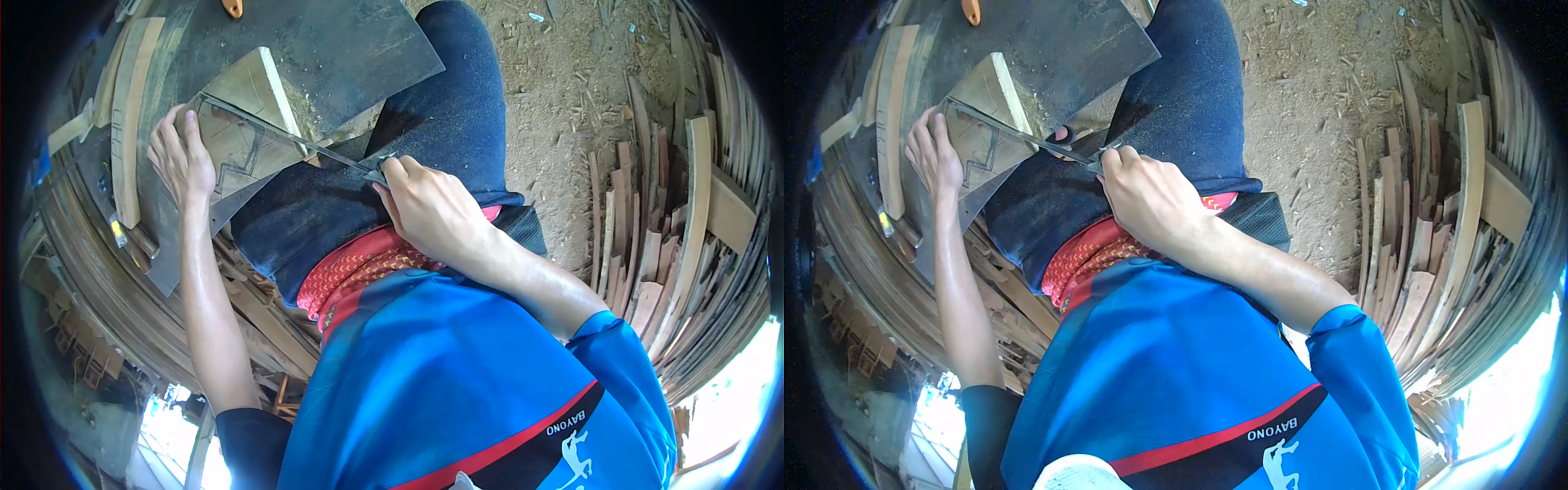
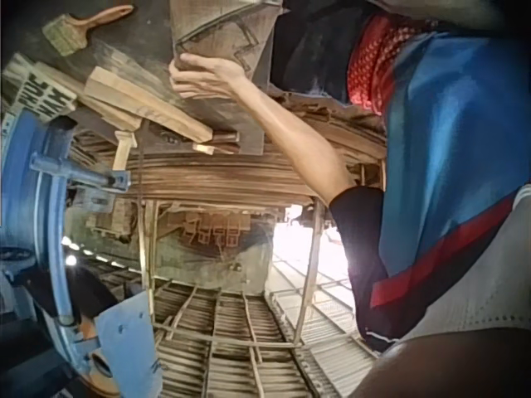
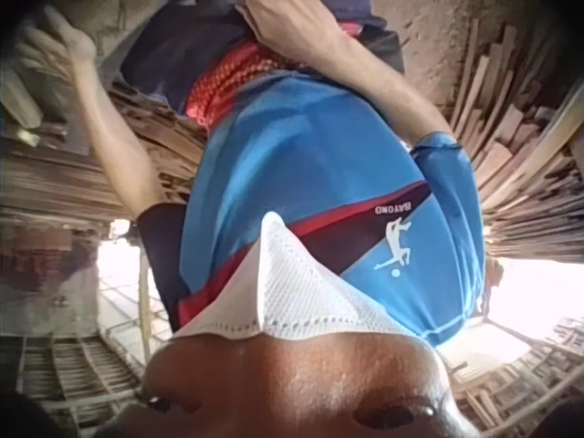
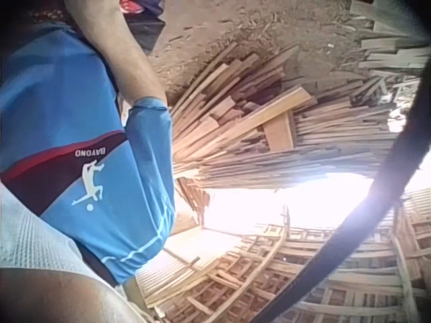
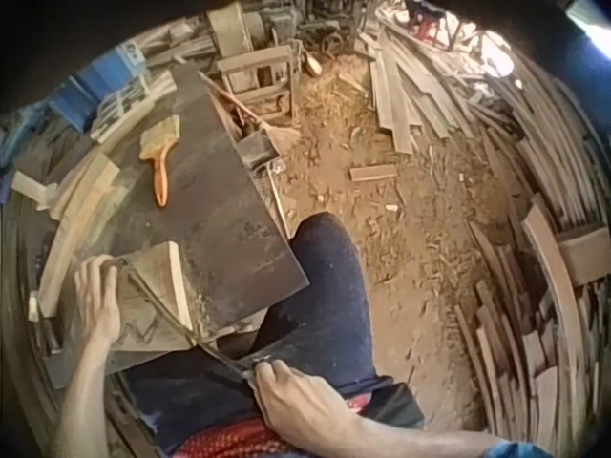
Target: Using a hand saw, chisel, and mallet to shape a wooden block.
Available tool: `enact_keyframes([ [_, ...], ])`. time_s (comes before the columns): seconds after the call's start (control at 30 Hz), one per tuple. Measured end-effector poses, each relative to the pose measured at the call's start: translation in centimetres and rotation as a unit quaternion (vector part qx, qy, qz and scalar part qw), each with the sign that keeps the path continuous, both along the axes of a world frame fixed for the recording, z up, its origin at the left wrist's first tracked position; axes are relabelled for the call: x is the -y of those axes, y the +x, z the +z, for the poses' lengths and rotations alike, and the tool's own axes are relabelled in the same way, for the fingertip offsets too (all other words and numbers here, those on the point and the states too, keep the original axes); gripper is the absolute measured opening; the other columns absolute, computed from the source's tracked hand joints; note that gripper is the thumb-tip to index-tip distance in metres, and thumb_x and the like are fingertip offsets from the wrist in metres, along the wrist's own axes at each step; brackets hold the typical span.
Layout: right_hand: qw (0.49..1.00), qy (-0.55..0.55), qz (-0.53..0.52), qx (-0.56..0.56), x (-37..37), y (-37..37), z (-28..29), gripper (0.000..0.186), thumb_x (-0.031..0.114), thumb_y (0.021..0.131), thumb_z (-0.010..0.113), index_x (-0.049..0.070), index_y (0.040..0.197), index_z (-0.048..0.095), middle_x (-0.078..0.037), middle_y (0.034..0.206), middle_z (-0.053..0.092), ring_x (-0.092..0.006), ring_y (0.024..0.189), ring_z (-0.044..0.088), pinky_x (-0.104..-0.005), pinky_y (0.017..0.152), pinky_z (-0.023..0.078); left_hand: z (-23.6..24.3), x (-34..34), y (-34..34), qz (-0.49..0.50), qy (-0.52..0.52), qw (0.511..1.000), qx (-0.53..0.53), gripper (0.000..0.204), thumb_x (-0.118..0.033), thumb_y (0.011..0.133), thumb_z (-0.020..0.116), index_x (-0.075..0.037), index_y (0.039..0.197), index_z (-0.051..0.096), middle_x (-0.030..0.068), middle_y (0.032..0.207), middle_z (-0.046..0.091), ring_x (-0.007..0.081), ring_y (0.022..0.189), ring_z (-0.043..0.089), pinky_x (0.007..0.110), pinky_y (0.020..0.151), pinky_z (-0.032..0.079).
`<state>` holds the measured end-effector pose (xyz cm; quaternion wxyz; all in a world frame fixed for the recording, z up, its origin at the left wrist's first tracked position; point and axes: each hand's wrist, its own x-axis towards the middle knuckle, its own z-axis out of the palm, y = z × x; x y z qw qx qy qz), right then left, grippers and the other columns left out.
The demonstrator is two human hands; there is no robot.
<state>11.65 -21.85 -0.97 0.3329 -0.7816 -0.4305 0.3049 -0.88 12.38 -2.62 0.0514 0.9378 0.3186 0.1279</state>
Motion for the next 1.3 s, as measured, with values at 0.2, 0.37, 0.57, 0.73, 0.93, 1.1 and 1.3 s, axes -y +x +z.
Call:
enact_keyframes([
  [0.2, 1.000, -0.011, 0.004, -0.003, 0.0, 0.0, -0.6, 0.021, 0.015, 0.101, 0.055, -0.003, 0.091, 0.050, -0.022, 0.076, 0.061, -0.0423, 0.069, 0.065, -0.0495, 0.062, 0.053, 0.0, 0.0, 0.1, 0.003, 0.024, 1.000, 0.001, 0.043, -0.044, 0.105, 0.047, -0.011, 0.128, 0.062, 0.0155, 0.129, 0.059, 0.0353, 0.124, 0.048, 0.047, 0.109, 0.032],
  [0.37, 0.997, -0.049, 0.007, -0.058, -3.1, 0.0, 0.9, 0.024, 0.017, 0.101, 0.053, -0.004, 0.090, 0.050, -0.024, 0.066, 0.061, -0.0446, 0.062, 0.064, -0.0525, 0.059, 0.052, 0.1, 0.2, 0.1, 0.022, 0.006, 1.000, -0.016, 0.050, -0.050, 0.102, 0.050, -0.010, 0.131, 0.058, 0.0195, 0.134, 0.054, 0.0388, 0.125, 0.046, 0.050, 0.108, 0.032],
  [0.57, 0.992, 0.121, 0.022, 0.026, -3.7, -0.2, -2.1, 0.024, 0.015, 0.097, 0.055, -0.004, 0.085, 0.050, -0.026, 0.059, 0.057, -0.0464, 0.058, 0.062, -0.0556, 0.054, 0.051, -0.2, 0.3, 0.9, 0.034, 0.026, 0.999, -0.007, 0.055, -0.053, 0.102, 0.048, -0.007, 0.132, 0.058, 0.0181, 0.134, 0.056, 0.0384, 0.129, 0.046, 0.048, 0.112, 0.030],
  [0.73, 0.992, 0.050, 0.026, -0.110, -3.8, 0.8, 0.0, 0.026, 0.015, 0.101, 0.053, -0.005, 0.084, 0.055, -0.023, 0.062, 0.050, -0.0393, 0.061, 0.058, -0.0487, 0.061, 0.043, -1.0, 1.4, 0.7, 0.057, 0.028, 0.998, 0.009, 0.055, -0.057, 0.099, 0.051, -0.014, 0.133, 0.059, 0.0186, 0.134, 0.055, 0.0394, 0.130, 0.046, 0.050, 0.111, 0.033],
  [0.93, 0.987, -0.018, 0.038, -0.157, -4.7, 2.7, 0.2, 0.029, 0.014, 0.099, 0.053, -0.005, 0.078, 0.054, -0.028, 0.069, 0.057, -0.0505, 0.071, 0.058, -0.0541, 0.063, 0.043, 2.6, 3.9, 2.8, 0.100, 0.021, 0.995, 0.003, 0.039, -0.041, 0.100, 0.054, -0.007, 0.120, 0.056, 0.0171, 0.118, 0.056, 0.0366, 0.115, 0.051, 0.049, 0.100, 0.039],
  [1.1, 0.975, -0.082, 0.007, -0.207, -4.3, 1.9, 0.5, 0.035, 0.019, 0.100, 0.050, -0.007, 0.077, 0.054, -0.029, 0.066, 0.053, -0.0442, 0.064, 0.059, -0.0487, 0.062, 0.043, 1.9, 3.8, 2.4, 0.074, 0.037, 0.996, 0.008, 0.039, -0.041, 0.100, 0.056, -0.007, 0.118, 0.057, 0.0172, 0.118, 0.056, 0.0376, 0.114, 0.051, 0.050, 0.100, 0.039],
  [1.3, 0.974, -0.072, -0.009, -0.215, -5.2, 2.0, -0.3, 0.037, 0.021, 0.101, 0.050, -0.008, 0.079, 0.056, -0.027, 0.064, 0.050, -0.0286, 0.056, 0.053, -0.0462, 0.059, 0.042, 2.0, 3.1, 3.0, 0.103, 0.036, 0.994, 0.019, 0.040, -0.042, 0.100, 0.055, -0.006, 0.117, 0.057, 0.0171, 0.119, 0.057, 0.0376, 0.115, 0.051, 0.050, 0.101, 0.038],
])
